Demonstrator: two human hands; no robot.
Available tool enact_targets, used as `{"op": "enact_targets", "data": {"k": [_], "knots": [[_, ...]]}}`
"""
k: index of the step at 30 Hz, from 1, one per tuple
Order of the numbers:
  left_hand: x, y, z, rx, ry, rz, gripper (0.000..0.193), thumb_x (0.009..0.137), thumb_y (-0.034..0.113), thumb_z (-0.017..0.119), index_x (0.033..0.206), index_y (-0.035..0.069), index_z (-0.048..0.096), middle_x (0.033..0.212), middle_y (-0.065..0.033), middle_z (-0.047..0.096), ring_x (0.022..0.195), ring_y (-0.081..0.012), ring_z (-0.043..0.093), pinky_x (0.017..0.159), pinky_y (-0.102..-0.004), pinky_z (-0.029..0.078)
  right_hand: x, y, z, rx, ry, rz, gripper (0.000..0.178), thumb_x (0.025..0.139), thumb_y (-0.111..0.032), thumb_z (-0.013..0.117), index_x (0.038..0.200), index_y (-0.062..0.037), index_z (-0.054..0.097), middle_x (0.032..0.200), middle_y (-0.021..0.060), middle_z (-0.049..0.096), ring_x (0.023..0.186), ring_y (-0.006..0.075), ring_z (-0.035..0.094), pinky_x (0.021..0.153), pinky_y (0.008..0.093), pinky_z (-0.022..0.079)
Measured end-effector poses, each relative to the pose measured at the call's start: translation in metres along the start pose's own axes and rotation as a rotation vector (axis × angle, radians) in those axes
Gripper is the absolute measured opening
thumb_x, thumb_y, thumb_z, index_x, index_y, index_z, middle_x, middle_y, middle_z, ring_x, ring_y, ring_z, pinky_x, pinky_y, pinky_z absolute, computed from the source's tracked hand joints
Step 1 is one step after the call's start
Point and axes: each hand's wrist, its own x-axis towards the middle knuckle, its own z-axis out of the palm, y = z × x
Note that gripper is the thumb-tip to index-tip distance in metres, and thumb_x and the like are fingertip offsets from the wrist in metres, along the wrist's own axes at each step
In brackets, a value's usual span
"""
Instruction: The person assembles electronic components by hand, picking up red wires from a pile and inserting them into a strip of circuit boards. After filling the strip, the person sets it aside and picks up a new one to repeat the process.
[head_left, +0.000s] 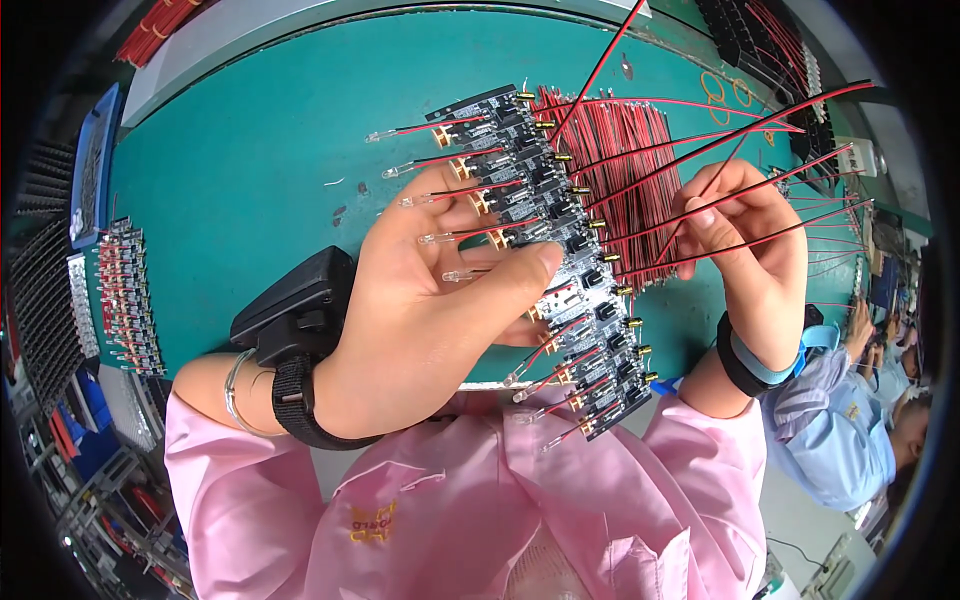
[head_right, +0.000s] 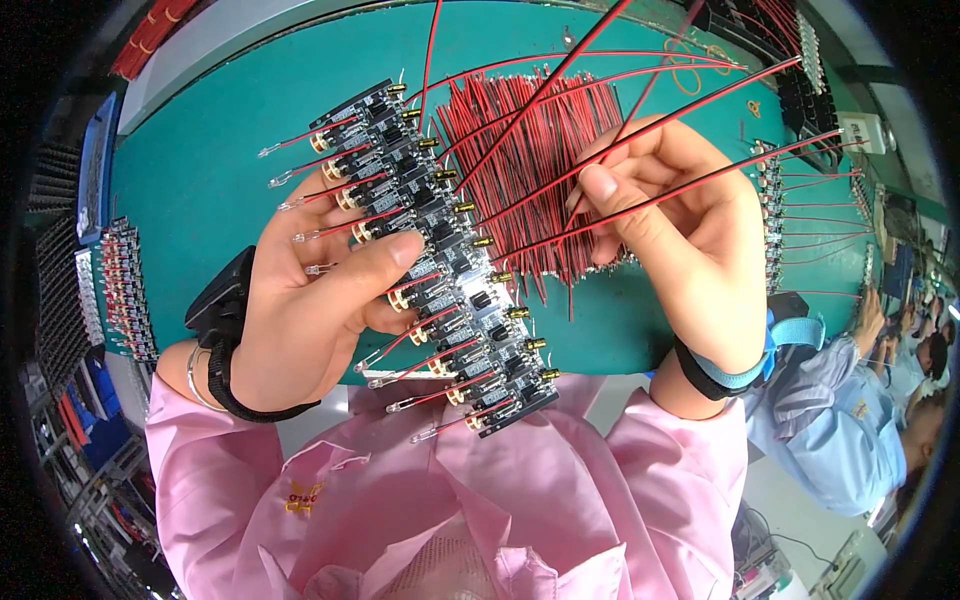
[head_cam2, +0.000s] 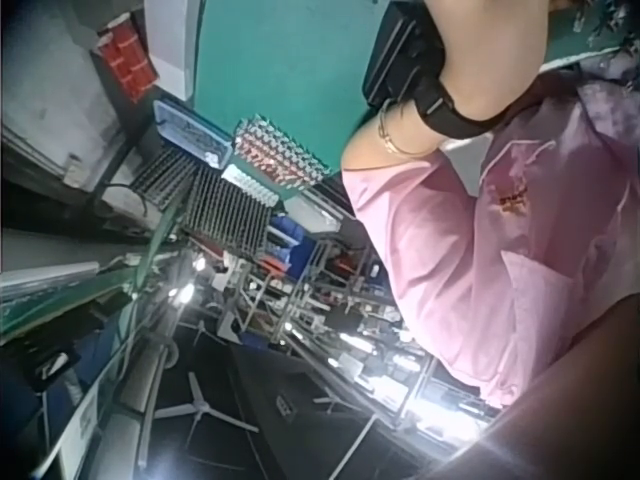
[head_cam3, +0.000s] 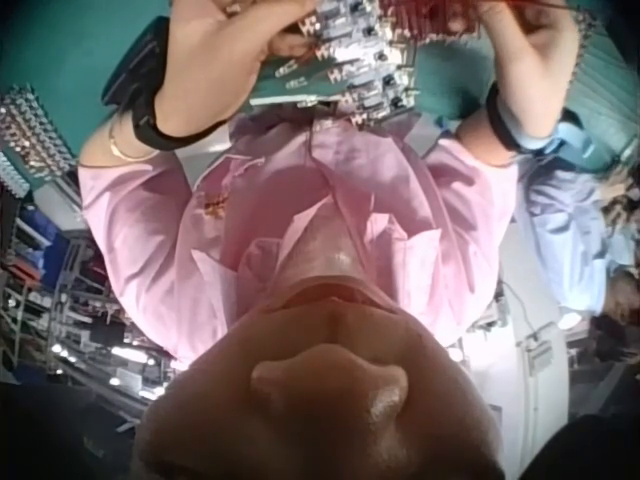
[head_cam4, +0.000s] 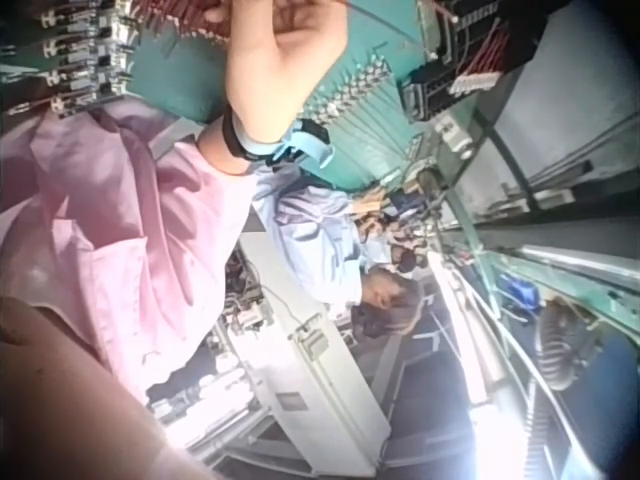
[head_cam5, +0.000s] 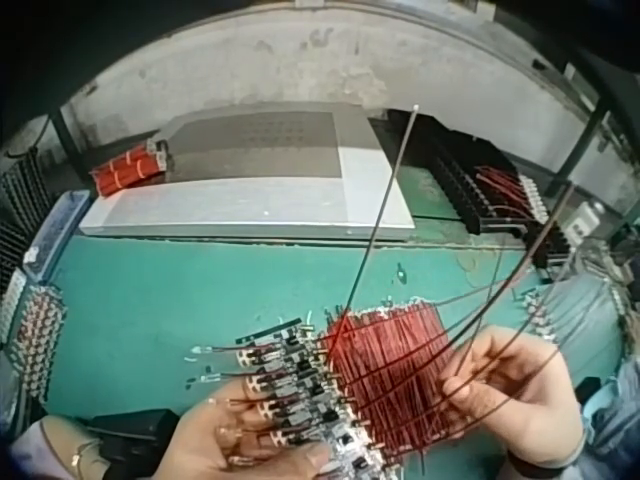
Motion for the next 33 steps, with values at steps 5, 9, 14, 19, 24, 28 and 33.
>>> {"op": "enact_targets", "data": {"k": [5,9,14,19,24,28,33], "knots": [[0.000,0.001,0.000,-0.016,-0.008,0.010,0.040,0.077,-0.003,0.055,0.111,0.000,0.035,0.099,-0.0096,0.053,0.081,-0.0163,0.059,0.059,-0.0300,0.055,-0.002,-0.005,-0.003,0.070,-0.006,0.037,0.008,0.079,-0.003,0.055,0.084,0.0029,0.050,0.074,0.0056,0.056,0.055,0.0076,0.050,0.050,0.0186,0.040],[0.001,0.000,0.000,-0.022,-0.002,0.013,0.041,0.077,-0.003,0.056,0.111,0.000,0.035,0.100,-0.0092,0.053,0.083,-0.0166,0.059,0.060,-0.0304,0.056,-0.004,-0.006,0.000,0.051,0.031,0.027,0.008,0.078,-0.001,0.054,0.083,0.0029,0.050,0.073,0.0053,0.055,0.055,0.0079,0.050,0.049,0.0190,0.040],[0.003,0.001,-0.002,-0.013,0.034,-0.037,0.042,0.076,-0.002,0.057,0.112,0.001,0.035,0.102,-0.0088,0.052,0.085,-0.0171,0.058,0.060,-0.0311,0.056,-0.001,0.000,0.001,-0.365,0.091,0.034,0.007,0.076,0.001,0.054,0.082,0.0031,0.050,0.073,0.0058,0.054,0.056,0.0080,0.050,0.049,0.0179,0.040],[0.005,0.000,-0.002,-0.023,0.028,-0.018,0.041,0.076,-0.002,0.057,0.112,0.001,0.036,0.102,-0.0090,0.052,0.085,-0.0174,0.058,0.060,-0.0313,0.056,-0.013,-0.013,-0.003,-0.125,0.083,-0.061,0.007,0.074,0.003,0.056,0.079,0.0044,0.052,0.075,0.0089,0.055,0.062,0.0089,0.052,0.050,0.0172,0.040],[0.005,0.000,-0.002,-0.021,0.023,-0.036,0.040,0.076,-0.002,0.057,0.111,0.000,0.036,0.103,-0.0094,0.052,0.085,-0.0175,0.058,0.060,-0.0312,0.056,-0.018,-0.010,-0.004,0.185,-0.030,-0.246,0.009,0.071,0.006,0.058,0.078,0.0056,0.053,0.075,0.0110,0.055,0.067,0.0108,0.053,0.051,0.0191,0.042],[0.004,-0.001,-0.002,-0.010,0.033,-0.031,0.039,0.076,-0.002,0.057,0.110,0.000,0.037,0.103,-0.0096,0.052,0.085,-0.0174,0.058,0.061,-0.0309,0.056,-0.021,-0.006,0.009,-0.060,-0.047,-0.321,0.010,0.075,0.001,0.054,0.081,0.0066,0.048,0.078,0.0166,0.054,0.062,0.0154,0.052,0.049,0.0191,0.039],[0.001,-0.001,-0.001,-0.012,0.024,-0.034,0.039,0.076,-0.002,0.057,0.110,0.000,0.037,0.102,-0.0095,0.052,0.085,-0.0170,0.058,0.061,-0.0305,0.056,-0.023,-0.006,0.015,-0.241,-0.050,-0.386,0.012,0.069,0.005,0.059,0.078,0.0069,0.052,0.074,0.0141,0.056,0.060,0.0162,0.052,0.052,0.0226,0.040]]}}
